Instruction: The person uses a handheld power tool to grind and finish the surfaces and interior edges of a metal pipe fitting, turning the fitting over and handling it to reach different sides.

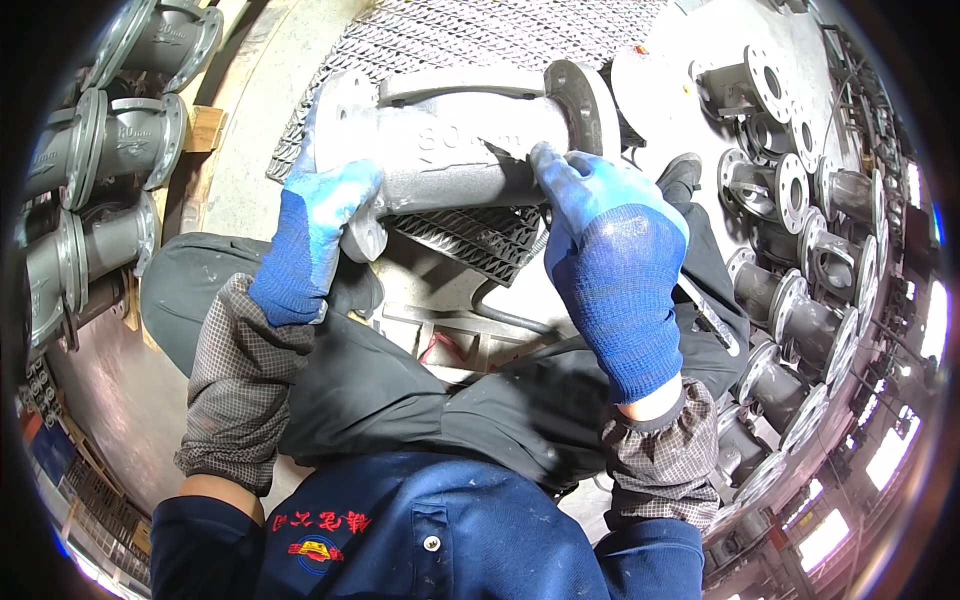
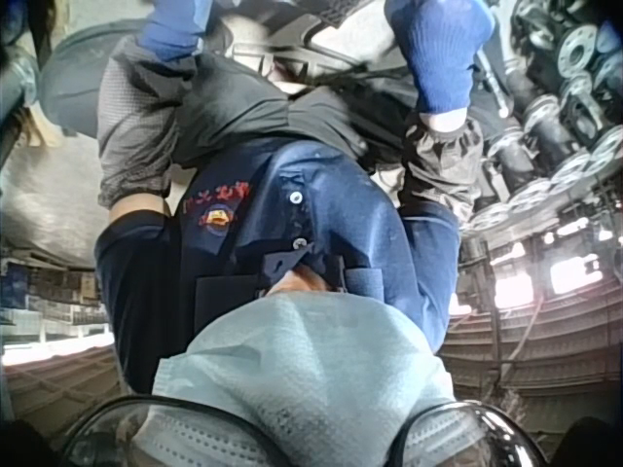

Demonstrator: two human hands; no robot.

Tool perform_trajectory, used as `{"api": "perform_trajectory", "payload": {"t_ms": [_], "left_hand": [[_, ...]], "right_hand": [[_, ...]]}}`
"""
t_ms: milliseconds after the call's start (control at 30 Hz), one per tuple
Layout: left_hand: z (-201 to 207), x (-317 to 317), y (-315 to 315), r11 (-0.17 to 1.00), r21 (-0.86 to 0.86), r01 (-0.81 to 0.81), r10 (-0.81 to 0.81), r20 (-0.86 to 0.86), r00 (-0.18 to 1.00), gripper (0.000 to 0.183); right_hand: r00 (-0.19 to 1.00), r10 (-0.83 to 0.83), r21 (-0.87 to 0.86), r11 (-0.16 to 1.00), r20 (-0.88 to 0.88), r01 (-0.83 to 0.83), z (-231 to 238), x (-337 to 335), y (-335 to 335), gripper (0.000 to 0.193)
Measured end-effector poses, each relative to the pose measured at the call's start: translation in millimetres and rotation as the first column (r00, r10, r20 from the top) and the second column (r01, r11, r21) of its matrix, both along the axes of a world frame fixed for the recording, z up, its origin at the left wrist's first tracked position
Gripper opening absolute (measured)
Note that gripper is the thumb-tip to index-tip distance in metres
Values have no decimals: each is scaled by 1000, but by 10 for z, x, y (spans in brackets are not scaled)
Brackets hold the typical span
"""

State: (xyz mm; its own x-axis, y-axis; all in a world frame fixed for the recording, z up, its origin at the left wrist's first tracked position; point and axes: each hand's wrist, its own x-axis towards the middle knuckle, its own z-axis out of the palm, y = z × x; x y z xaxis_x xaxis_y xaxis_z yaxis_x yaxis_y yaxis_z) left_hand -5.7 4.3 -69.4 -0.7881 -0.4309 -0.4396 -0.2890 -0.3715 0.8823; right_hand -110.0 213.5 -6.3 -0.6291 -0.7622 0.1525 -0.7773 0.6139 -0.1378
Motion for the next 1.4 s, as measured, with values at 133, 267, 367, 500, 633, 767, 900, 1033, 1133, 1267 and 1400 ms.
{"api": "perform_trajectory", "payload": {"t_ms": [133,267,367,500,633,767,900,1033,1133,1267,1400], "left_hand": [[19,0,14,1000,16,-3,4,-42,999,82],[-49,-4,-4,996,-89,19,-21,-25,999,82],[10,-10,9,996,-92,8,-7,12,1000,82],[-1,-8,6,996,-88,15,-17,-22,1000,82],[10,0,-9,994,-100,36,-37,-6,999,83],[46,-3,-7,1000,10,1,-1,2,1000,85],[56,-40,3,999,-53,15,-12,60,998,87],[46,-36,-8,998,-42,36,-32,103,994,87],[41,-31,-13,996,-87,25,-20,63,998,85],[12,-9,26,997,-82,-14,13,-9,1000,83],[1,-45,1,989,-140,47,-39,63,997,84]], "right_hand": [[1000,5,-17,1000,-18,-5,17,13,8,38],[1000,0,-14,1000,-3,0,31,15,6,38],[1000,-3,-18,1000,3,3,36,24,4,38],[1000,14,-40,999,3,-14,23,16,22,38],[1000,6,-66,998,26,-4,46,27,19,38],[1000,11,-62,998,24,-10,49,16,13,37],[1000,4,-46,999,24,-3,36,9,16,38],[1000,-15,-12,1000,27,15,16,1,10,40],[996,-51,-48,997,77,55,54,11,-5,41],[997,-39,-74,996,67,44,106,39,11,42],[997,51,-34,998,-54,-53,214,10,15,45]]}}
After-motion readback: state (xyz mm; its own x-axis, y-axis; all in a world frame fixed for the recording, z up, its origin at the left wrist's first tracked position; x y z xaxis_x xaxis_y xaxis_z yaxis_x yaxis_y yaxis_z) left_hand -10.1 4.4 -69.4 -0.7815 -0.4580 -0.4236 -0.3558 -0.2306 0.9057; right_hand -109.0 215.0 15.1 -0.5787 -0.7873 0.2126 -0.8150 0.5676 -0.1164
